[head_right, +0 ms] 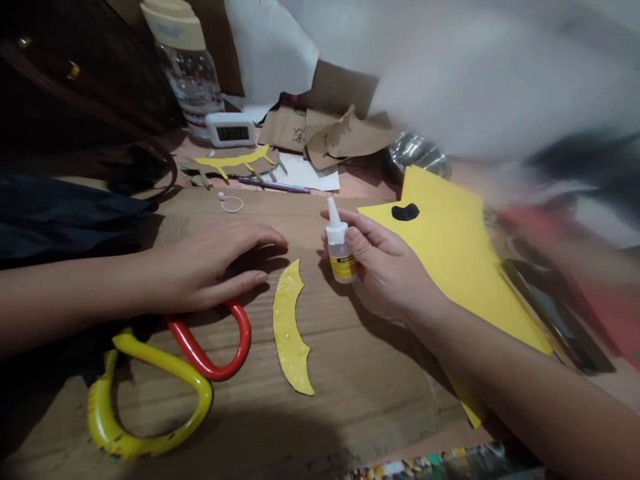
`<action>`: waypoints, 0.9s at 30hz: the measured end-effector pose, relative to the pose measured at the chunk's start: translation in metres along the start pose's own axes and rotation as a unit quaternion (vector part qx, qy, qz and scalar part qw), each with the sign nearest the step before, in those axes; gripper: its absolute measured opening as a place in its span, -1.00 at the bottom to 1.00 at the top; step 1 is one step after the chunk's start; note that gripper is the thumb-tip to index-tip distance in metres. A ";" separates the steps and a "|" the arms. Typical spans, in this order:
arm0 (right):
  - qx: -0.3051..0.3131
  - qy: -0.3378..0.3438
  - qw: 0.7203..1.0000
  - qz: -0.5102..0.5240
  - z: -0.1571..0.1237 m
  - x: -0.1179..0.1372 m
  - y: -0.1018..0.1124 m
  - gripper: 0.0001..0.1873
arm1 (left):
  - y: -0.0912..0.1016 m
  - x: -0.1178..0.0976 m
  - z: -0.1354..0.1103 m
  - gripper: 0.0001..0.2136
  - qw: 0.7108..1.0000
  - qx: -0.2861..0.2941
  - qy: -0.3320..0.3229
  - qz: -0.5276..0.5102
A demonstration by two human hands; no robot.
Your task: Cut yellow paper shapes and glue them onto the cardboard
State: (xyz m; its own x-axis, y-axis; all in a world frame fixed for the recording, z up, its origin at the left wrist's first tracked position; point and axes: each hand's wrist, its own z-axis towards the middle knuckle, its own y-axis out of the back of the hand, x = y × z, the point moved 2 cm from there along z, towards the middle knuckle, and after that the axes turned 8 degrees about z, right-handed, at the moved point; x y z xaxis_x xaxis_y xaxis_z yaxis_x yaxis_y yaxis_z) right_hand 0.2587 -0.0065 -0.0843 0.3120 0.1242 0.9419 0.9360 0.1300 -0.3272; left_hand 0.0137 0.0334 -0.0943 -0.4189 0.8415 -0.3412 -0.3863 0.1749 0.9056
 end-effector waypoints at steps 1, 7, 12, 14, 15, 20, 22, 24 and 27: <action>0.002 0.006 1.000 -0.005 0.001 0.000 0.001 -0.63 | 0.001 0.001 0.001 -0.64 1.000 -0.002 0.006 0.005; 0.039 0.028 0.995 -0.083 -0.004 0.001 -0.002 -0.82 | 0.011 -0.013 -0.001 -0.84 0.997 -0.004 -0.070 0.041; 0.081 0.092 0.959 -0.254 -0.010 0.007 -0.001 -0.82 | 0.016 -0.033 -0.008 -0.84 0.982 0.026 -0.171 0.074; 0.113 0.102 0.938 -0.310 -0.011 0.008 -0.001 -0.75 | 0.015 -0.036 -0.010 -0.85 0.978 0.041 -0.191 0.069; 0.133 0.103 0.925 -0.341 -0.011 0.008 -0.002 -0.72 | 0.014 -0.038 -0.011 -0.85 0.977 0.045 -0.195 0.069; 0.177 0.082 0.888 -0.416 -0.011 0.007 -0.006 -0.74 | 0.010 -0.047 -0.016 -0.82 0.975 0.042 -0.193 0.101; 0.159 0.068 0.895 -0.411 -0.014 0.011 -0.005 -0.67 | 0.009 -0.048 -0.016 -0.82 0.974 0.031 -0.193 0.113; 0.141 0.074 0.899 -0.408 -0.017 0.016 -0.004 -0.57 | 0.008 -0.045 -0.014 -0.81 0.975 0.010 -0.188 0.120; 0.112 0.088 0.918 -0.370 -0.021 0.022 -0.002 -0.53 | 0.007 -0.034 -0.011 -0.79 0.980 -0.015 -0.160 0.118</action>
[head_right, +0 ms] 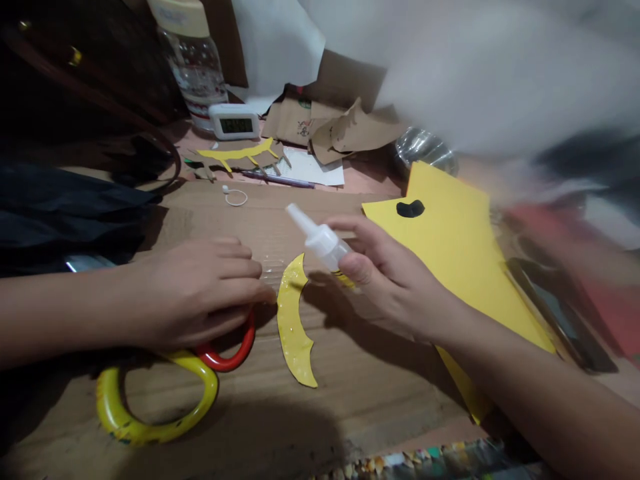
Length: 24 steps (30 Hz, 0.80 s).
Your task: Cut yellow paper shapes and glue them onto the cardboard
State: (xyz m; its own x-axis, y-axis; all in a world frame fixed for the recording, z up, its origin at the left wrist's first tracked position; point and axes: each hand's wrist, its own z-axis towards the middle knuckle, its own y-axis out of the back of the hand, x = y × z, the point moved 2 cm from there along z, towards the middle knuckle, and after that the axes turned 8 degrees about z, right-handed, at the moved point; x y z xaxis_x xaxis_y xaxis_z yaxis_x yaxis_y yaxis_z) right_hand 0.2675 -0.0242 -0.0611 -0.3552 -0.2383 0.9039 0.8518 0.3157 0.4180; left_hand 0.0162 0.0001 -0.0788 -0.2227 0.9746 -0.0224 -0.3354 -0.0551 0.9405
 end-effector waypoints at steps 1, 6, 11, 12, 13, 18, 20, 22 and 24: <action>-0.014 -0.005 0.999 0.035 0.000 0.000 0.001 -0.54 | -0.001 0.003 0.000 -0.79 1.000 -0.002 0.010 -0.005; -0.144 -0.033 0.941 0.305 0.012 -0.006 0.004 -0.64 | -0.003 0.006 -0.002 -0.82 0.999 0.019 -0.021 -0.046; -0.171 -0.079 0.908 0.374 0.013 -0.008 -0.003 -0.62 | -0.003 0.002 -0.003 -0.82 0.997 0.035 -0.030 -0.055; -0.175 -0.086 0.911 0.364 0.011 -0.008 -0.004 -0.61 | -0.003 0.002 -0.003 -0.81 0.998 0.036 -0.031 -0.051; -0.180 -0.092 0.913 0.353 0.010 -0.008 -0.005 -0.59 | -0.003 0.002 -0.003 -0.81 0.998 0.039 -0.032 -0.047; -0.166 -0.095 0.937 0.293 0.005 -0.016 -0.015 -0.51 | -0.004 -0.001 -0.002 -0.79 0.997 0.049 -0.044 -0.038; -0.152 -0.085 0.950 0.258 0.004 -0.019 -0.019 -0.54 | -0.004 -0.002 -0.001 -0.77 0.997 0.048 -0.044 -0.035; -0.146 -0.083 0.965 0.203 0.004 -0.020 -0.021 -0.58 | -0.003 -0.004 0.000 -0.75 0.998 0.049 -0.037 -0.031; -0.149 -0.077 0.976 0.139 0.004 -0.016 -0.023 -0.58 | -0.003 -0.006 0.001 -0.74 0.998 0.052 -0.032 -0.030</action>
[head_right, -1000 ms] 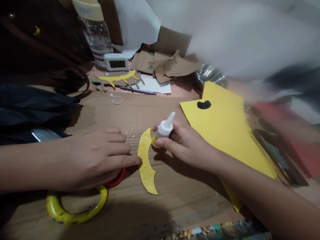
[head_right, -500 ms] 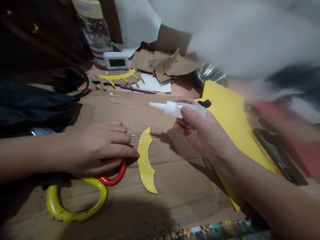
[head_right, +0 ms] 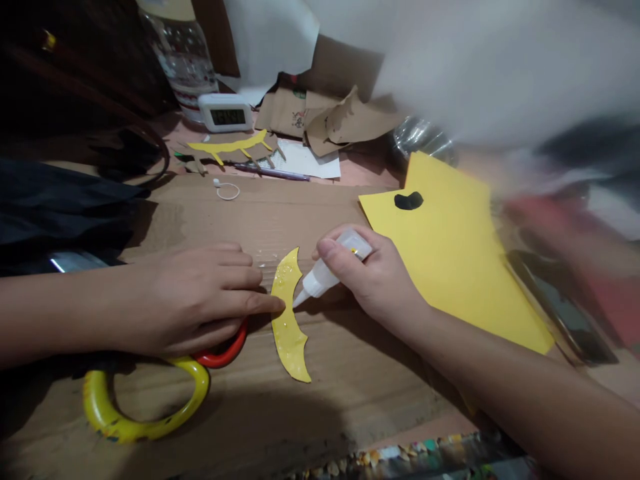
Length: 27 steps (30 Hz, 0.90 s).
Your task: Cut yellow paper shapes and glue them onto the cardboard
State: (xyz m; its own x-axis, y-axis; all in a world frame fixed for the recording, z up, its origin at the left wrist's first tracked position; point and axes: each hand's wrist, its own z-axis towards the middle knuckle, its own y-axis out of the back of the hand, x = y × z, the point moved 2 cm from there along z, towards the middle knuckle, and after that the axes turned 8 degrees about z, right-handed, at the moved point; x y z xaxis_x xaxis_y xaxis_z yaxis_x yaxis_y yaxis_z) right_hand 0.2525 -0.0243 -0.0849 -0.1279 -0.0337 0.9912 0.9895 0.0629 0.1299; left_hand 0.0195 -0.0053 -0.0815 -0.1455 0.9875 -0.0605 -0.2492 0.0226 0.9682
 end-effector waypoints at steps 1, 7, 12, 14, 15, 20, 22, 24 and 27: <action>-0.006 0.010 1.000 -0.027 0.000 0.002 -0.001 -0.56 | 0.000 0.000 0.000 -0.73 1.000 0.002 0.003 0.001; -0.045 0.054 0.995 -0.069 0.005 0.007 -0.003 -0.54 | -0.002 0.000 0.001 -0.68 1.000 0.007 -0.003 0.009; -0.053 0.065 0.994 -0.066 0.010 0.004 -0.002 -0.57 | -0.004 0.001 0.001 -0.68 1.000 0.007 -0.003 0.012; -0.047 0.075 0.993 -0.079 0.010 0.008 -0.004 -0.53 | -0.004 0.000 0.001 -0.66 1.000 0.014 -0.002 0.016; -0.043 0.081 0.992 -0.087 0.011 0.010 -0.006 -0.52 | -0.004 0.000 0.001 -0.66 1.000 0.015 -0.001 0.018; -0.015 0.097 0.988 -0.119 0.012 0.016 -0.015 -0.52 | -0.003 -0.001 0.002 -0.68 1.000 0.015 0.001 0.023; -0.010 0.098 0.987 -0.128 0.012 0.015 -0.017 -0.52 | -0.003 -0.001 0.002 -0.70 1.000 0.016 -0.001 0.023; -0.009 0.097 0.987 -0.131 0.012 0.014 -0.017 -0.52 | -0.002 -0.001 0.002 -0.71 1.000 0.011 -0.002 0.019; -0.007 0.097 0.987 -0.130 0.011 0.013 -0.017 -0.53 | -0.002 -0.001 0.002 -0.71 1.000 0.015 0.004 0.017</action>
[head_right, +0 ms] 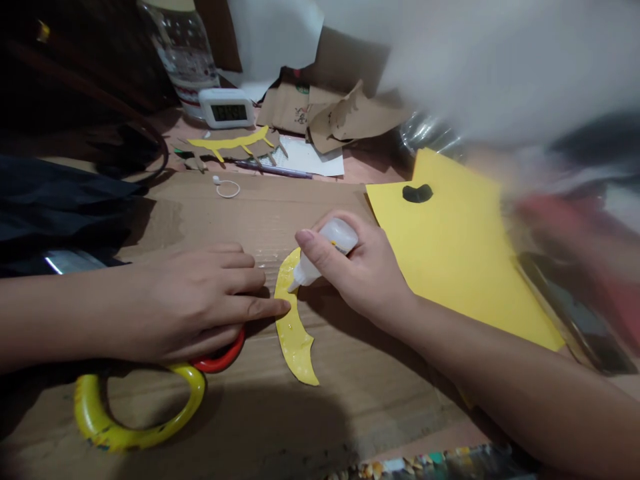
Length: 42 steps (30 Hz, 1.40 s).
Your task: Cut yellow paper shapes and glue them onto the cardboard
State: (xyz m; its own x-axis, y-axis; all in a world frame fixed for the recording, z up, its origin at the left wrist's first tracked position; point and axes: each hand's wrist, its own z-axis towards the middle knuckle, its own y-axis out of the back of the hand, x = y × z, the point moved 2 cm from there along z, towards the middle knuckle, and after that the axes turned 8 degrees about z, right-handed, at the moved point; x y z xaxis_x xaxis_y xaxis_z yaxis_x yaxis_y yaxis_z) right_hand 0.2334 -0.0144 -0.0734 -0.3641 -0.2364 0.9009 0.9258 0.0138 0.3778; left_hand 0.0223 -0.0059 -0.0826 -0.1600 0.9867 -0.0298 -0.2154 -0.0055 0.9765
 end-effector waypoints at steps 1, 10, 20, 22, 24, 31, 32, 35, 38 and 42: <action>0.001 0.002 1.000 0.001 0.000 0.000 0.000 -0.53 | 0.000 0.000 0.000 -0.70 1.000 0.004 0.002 0.000; 0.000 0.006 1.000 0.000 0.000 0.001 0.000 -0.54 | -0.001 0.000 0.000 -0.73 1.000 -0.008 0.000 -0.007; 0.002 0.035 0.999 -0.016 -0.002 0.003 0.000 -0.57 | -0.002 0.000 -0.001 -0.70 1.000 -0.005 -0.001 -0.003; 0.003 0.035 0.999 -0.024 -0.002 0.004 0.001 -0.58 | -0.002 0.000 -0.001 -0.69 1.000 -0.009 -0.001 -0.003; 0.008 0.051 0.998 -0.040 -0.004 0.008 0.001 -0.61 | -0.003 0.000 -0.002 -0.70 1.000 -0.016 -0.004 -0.003; 0.050 0.127 0.988 -0.076 -0.011 0.018 0.001 -0.69 | -0.001 0.000 0.001 -0.76 1.000 -0.013 -0.010 -0.007; 0.051 0.123 0.988 -0.073 -0.010 0.017 0.002 -0.69 | -0.001 0.000 0.001 -0.76 1.000 -0.009 -0.009 -0.006; 0.056 0.127 0.988 -0.065 -0.008 0.015 0.002 -0.69 | -0.001 -0.001 0.001 -0.74 1.000 -0.004 -0.004 -0.003; 0.048 0.148 0.986 -0.067 -0.006 0.015 0.002 -0.72 | -0.001 -0.001 0.000 -0.72 1.000 -0.005 -0.001 0.001; 0.067 0.155 0.983 -0.072 -0.007 0.016 0.001 -0.75 | 0.000 -0.001 0.001 -0.72 1.000 0.004 -0.004 -0.004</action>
State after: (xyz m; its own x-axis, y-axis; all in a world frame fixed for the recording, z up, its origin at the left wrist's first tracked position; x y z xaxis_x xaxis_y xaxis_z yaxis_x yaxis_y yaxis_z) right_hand 0.2290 -0.0254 -0.0600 -0.4226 -0.5292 0.7357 0.8377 0.0819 0.5400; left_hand 0.0230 -0.0068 -0.0829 -0.1498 0.9881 -0.0359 -0.2091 0.0038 0.9779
